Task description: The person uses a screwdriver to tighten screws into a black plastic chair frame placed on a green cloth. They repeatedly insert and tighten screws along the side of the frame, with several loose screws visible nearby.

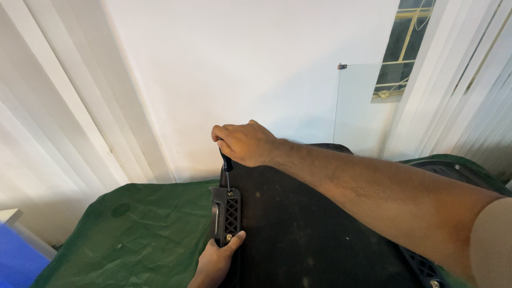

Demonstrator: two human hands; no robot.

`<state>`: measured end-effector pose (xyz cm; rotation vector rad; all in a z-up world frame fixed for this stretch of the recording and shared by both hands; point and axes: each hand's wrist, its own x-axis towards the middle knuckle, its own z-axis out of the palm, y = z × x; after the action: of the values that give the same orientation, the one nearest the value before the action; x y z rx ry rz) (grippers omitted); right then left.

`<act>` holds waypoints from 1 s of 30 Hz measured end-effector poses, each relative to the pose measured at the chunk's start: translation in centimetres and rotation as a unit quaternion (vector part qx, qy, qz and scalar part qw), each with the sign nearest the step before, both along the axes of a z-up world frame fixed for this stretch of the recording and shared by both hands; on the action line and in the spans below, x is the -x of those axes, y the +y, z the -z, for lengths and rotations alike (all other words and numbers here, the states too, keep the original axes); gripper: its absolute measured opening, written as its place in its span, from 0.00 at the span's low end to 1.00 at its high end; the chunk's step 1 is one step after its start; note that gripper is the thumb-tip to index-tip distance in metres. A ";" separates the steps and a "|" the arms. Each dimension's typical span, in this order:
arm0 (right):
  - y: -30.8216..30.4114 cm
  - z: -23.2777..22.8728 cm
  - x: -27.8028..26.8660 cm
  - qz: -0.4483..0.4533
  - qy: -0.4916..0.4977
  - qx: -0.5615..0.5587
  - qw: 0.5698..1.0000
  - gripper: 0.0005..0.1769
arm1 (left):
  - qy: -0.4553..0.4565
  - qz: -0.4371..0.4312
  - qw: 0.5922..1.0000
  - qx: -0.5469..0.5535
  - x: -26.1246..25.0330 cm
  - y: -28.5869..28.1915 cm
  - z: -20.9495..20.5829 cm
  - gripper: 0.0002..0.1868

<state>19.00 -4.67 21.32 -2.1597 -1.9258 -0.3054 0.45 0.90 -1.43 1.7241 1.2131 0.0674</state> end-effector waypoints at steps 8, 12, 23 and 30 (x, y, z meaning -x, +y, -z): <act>0.1 0.1 -0.1 0.014 -0.010 0.013 1.000 0.16 | -0.032 0.033 0.998 0.033 0.2 -0.5 0.2 0.42; 0.6 0.3 -0.2 0.013 -0.016 0.016 1.000 0.15 | 0.000 0.012 1.000 0.016 0.2 -1.0 -0.9 0.46; 0.1 0.9 0.3 0.003 -0.017 -0.034 0.999 0.13 | -0.136 0.022 0.963 0.232 -0.1 1.4 -2.6 0.52; 0.4 1.6 -0.2 -0.001 0.010 -0.065 0.998 0.10 | -0.109 0.047 0.939 0.322 -0.4 3.2 -2.5 0.58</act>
<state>19.20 -4.28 19.70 -2.0701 -1.8448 -0.3954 0.81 4.06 1.04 1.1581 0.8561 -0.1774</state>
